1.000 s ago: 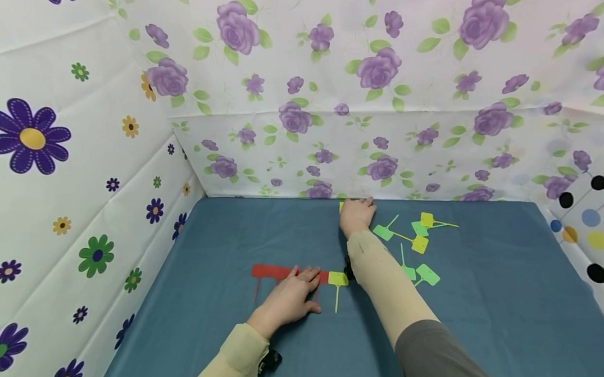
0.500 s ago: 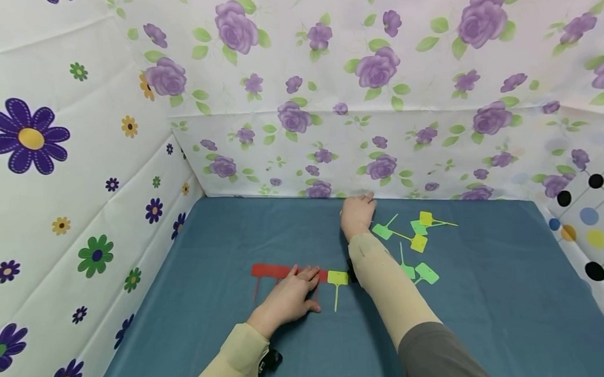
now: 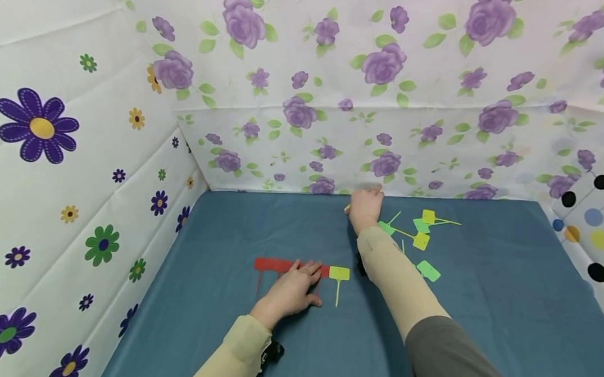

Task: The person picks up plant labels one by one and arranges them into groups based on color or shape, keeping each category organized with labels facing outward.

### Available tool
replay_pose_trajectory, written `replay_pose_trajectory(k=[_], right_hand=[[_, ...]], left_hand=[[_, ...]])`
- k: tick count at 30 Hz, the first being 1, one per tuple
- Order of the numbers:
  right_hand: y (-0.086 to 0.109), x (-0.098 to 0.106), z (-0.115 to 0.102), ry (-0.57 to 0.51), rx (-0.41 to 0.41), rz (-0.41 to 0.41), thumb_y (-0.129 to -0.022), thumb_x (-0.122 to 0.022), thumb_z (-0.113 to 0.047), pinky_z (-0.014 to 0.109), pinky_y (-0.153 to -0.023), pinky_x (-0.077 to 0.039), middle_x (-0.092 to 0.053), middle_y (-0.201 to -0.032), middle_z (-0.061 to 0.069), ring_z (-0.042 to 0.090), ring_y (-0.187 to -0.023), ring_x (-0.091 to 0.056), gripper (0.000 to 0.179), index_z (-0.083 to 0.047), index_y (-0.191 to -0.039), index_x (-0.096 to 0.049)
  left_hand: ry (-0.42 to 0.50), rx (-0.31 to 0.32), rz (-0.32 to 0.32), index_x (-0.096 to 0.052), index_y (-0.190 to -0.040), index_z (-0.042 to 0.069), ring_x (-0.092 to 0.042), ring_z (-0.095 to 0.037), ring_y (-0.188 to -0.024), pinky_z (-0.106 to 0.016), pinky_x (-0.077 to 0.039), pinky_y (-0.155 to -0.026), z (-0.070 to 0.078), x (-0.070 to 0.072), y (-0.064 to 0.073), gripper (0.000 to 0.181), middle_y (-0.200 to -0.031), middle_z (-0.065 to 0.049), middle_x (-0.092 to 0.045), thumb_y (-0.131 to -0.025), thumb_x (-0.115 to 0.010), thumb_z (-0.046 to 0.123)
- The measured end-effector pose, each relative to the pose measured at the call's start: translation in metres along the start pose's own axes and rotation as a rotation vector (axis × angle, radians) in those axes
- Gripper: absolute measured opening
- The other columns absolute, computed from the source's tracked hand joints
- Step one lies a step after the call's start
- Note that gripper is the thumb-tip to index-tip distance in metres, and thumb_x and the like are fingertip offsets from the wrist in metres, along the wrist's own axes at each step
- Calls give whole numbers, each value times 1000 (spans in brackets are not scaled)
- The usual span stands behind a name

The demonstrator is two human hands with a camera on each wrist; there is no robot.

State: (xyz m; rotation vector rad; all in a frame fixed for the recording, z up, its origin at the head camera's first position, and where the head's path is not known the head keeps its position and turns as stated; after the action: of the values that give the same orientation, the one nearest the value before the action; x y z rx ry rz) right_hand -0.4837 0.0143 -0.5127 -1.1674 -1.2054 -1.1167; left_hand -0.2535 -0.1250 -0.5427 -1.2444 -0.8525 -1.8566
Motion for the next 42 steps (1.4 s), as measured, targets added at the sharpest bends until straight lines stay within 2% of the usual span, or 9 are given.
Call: replay_pose_trajectory(k=[8, 12, 15, 18, 23, 27, 29, 32, 42], right_hand=[[5, -7, 27, -136, -12, -36, -99, -78, -44, 61, -110, -47, -73, -127, 25, 53, -142, -48, 43, -2, -108, -83], [10, -4, 34, -238, -4, -51, -102, -73, -47, 50, -81, -58, -73, -86, 16, 38, -97, -68, 48, -6, -77, -77], [16, -4, 38, -411, -3, -97, -105, -70, -45, 38, -53, -47, -55, -60, 4, 24, -59, -56, 54, -12, -62, -65], [24, -5, 42, -577, -21, -145, -107, -67, -45, 33, -45, -35, -47, -53, -3, 17, -48, -46, 53, -13, -65, -67], [41, -2, 51, -696, -42, -134, -108, -62, -51, 35, -55, -40, -60, -62, 0, 19, -56, -51, 51, -9, -89, -82], [56, 6, 58, -786, -36, -95, -107, -63, -52, 41, -71, -52, -77, -92, 6, 24, -75, -65, 46, -10, -109, -84], [65, 9, 62, -823, -32, -91, -107, -64, -52, 48, -87, -56, -78, -107, 9, 29, -90, -70, 47, -10, -114, -83], [80, 11, 68, -861, -24, -96, -106, -64, -53, 54, -97, -55, -76, -123, 12, 33, -108, -70, 48, -10, -117, -81], [132, 15, 85, -981, -54, -128, -105, -67, -52, 54, -98, -55, -71, -135, 15, 35, -122, -65, 50, -7, -124, -79]], left_hand=[[4, 1, -10, -55, -155, 1, -41, -33, -154, -54, -22, -130, 0, -3, -3, 77, -167, -14, -44, -93, -85, 37], [15, 9, -13, -54, -155, 2, -40, -33, -155, -54, -21, -131, -2, -2, -4, 78, -167, -13, -44, -93, -85, 37], [24, 13, -9, -55, -155, 2, -40, -33, -155, -55, -20, -131, -4, -1, -5, 78, -167, -13, -44, -93, -85, 37], [36, 13, -11, -54, -155, 1, -40, -33, -155, -56, -20, -130, -5, -1, -5, 78, -167, -14, -43, -93, -85, 36], [45, 9, -7, -55, -154, 0, -40, -34, -154, -56, -20, -130, -5, -1, -5, 77, -166, -15, -44, -93, -86, 35], [45, 22, -2, -56, -154, 0, -40, -34, -154, -55, -20, -131, -4, 1, -6, 77, -166, -14, -45, -92, -86, 35], [43, 30, -5, -56, -154, 0, -40, -34, -154, -55, -20, -131, -3, 2, -7, 77, -166, -14, -45, -92, -86, 35], [29, 39, -15, -56, -154, 1, -40, -33, -155, -54, -19, -131, -3, 2, -8, 77, -166, -13, -44, -92, -86, 36], [29, 39, -23, -56, -154, 1, -39, -34, -155, -55, -19, -131, -2, -4, -7, 77, -166, -13, -45, -92, -87, 36]])
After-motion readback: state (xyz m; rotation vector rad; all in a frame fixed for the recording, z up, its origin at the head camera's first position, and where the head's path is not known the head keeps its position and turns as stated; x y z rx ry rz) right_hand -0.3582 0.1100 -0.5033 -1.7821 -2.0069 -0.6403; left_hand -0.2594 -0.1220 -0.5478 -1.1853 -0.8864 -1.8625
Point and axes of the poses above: each hand's wrist, its own y-axis away from the middle knuckle, its own x-axis out of the back of the hand, z = x × y, the point moved 10 cm from there along -y, towards the middle knuckle
